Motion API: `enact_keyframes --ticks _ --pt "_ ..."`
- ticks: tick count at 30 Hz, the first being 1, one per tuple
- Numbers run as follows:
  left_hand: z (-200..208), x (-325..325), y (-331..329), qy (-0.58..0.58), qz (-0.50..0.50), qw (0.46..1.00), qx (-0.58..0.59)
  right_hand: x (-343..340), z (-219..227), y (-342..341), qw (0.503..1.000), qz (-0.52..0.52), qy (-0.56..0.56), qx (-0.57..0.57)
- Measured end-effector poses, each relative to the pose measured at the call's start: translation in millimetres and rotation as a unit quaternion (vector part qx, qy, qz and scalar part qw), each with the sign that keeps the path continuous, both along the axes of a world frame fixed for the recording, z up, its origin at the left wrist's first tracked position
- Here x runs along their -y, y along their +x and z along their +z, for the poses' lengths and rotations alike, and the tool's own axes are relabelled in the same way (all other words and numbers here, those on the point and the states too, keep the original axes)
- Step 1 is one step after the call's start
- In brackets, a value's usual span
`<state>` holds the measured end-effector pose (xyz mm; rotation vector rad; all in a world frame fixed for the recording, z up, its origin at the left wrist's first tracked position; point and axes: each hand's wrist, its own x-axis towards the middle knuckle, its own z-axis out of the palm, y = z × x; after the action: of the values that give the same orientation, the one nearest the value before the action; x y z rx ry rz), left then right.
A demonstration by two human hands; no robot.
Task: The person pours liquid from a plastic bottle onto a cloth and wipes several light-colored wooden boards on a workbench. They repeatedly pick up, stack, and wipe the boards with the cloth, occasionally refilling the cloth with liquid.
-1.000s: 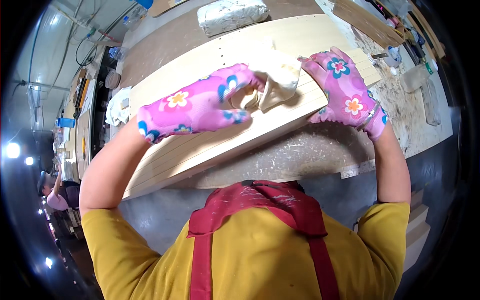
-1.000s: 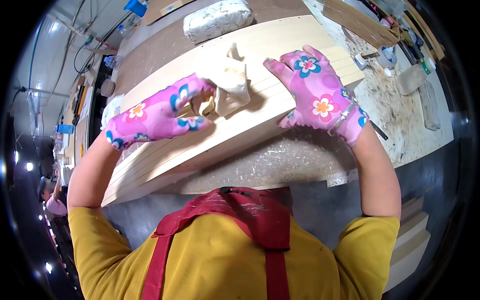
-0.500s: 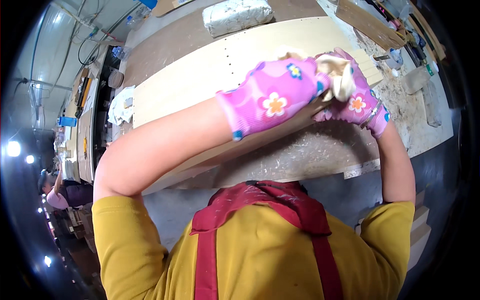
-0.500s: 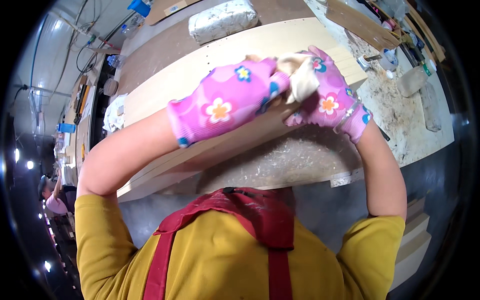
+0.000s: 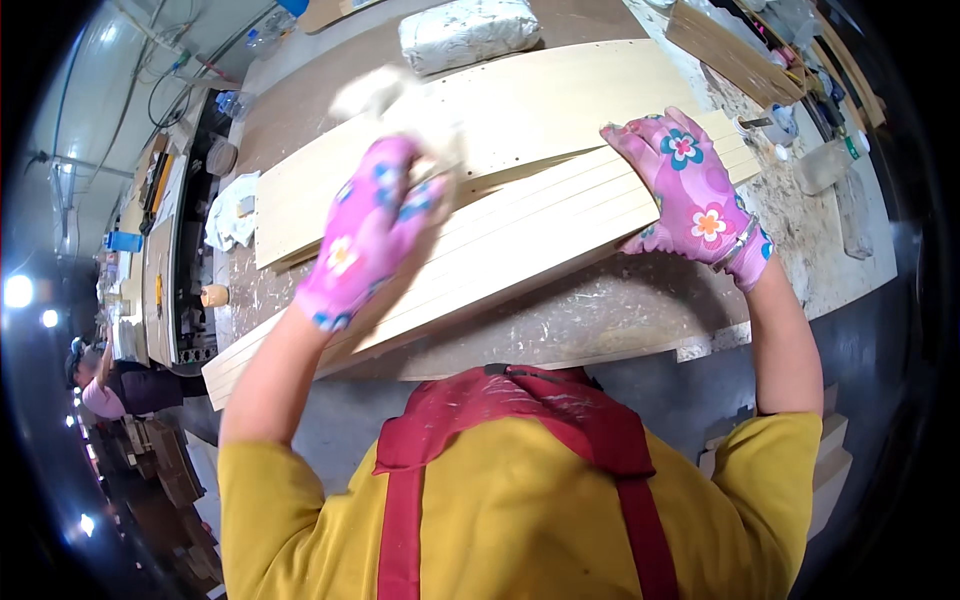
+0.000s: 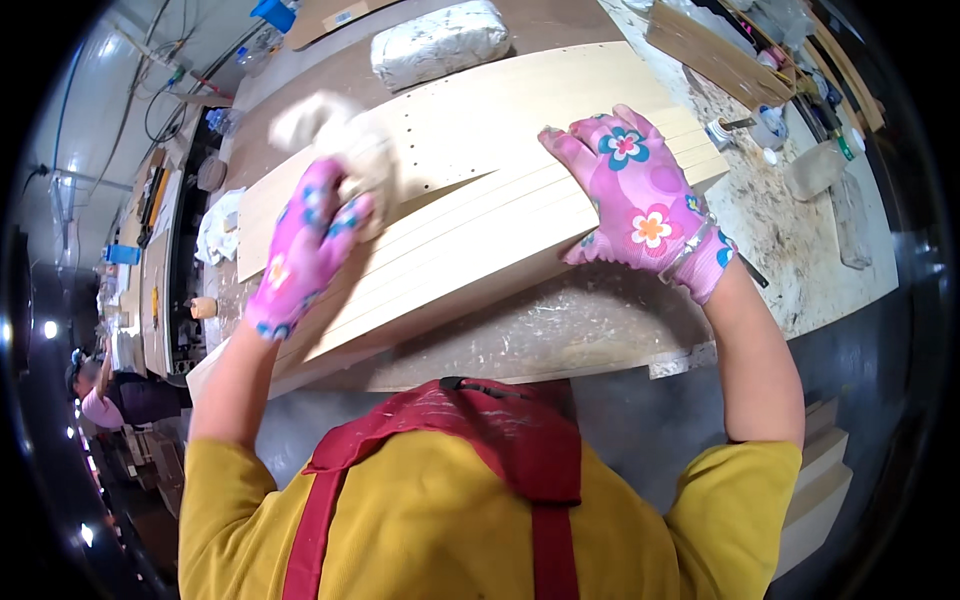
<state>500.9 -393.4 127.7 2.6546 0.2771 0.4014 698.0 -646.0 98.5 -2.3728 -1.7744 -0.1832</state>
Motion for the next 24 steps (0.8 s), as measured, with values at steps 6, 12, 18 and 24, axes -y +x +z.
enact_keyframes --ticks 6,12,18,24 --pt "-17.4 -0.7 -24.0 -0.034 0.072 0.997 0.008 -7.2 10.0 3.1 0.998 0.036 -0.030 -0.034" --pt "-19.1 -3.2 -22.6 -0.009 0.050 0.999 0.020 -41.9 17.8 -14.6 0.980 -0.020 -0.084 -0.181" --pt "-20.4 -6.3 -24.2 -0.023 0.042 0.999 0.022 -46.1 30.4 10.7 0.959 0.000 -0.130 -0.251" --pt "-21.8 -8.6 -24.9 -0.035 0.031 0.998 0.031 -52.3 30.5 13.8 0.949 -0.010 -0.150 -0.277"
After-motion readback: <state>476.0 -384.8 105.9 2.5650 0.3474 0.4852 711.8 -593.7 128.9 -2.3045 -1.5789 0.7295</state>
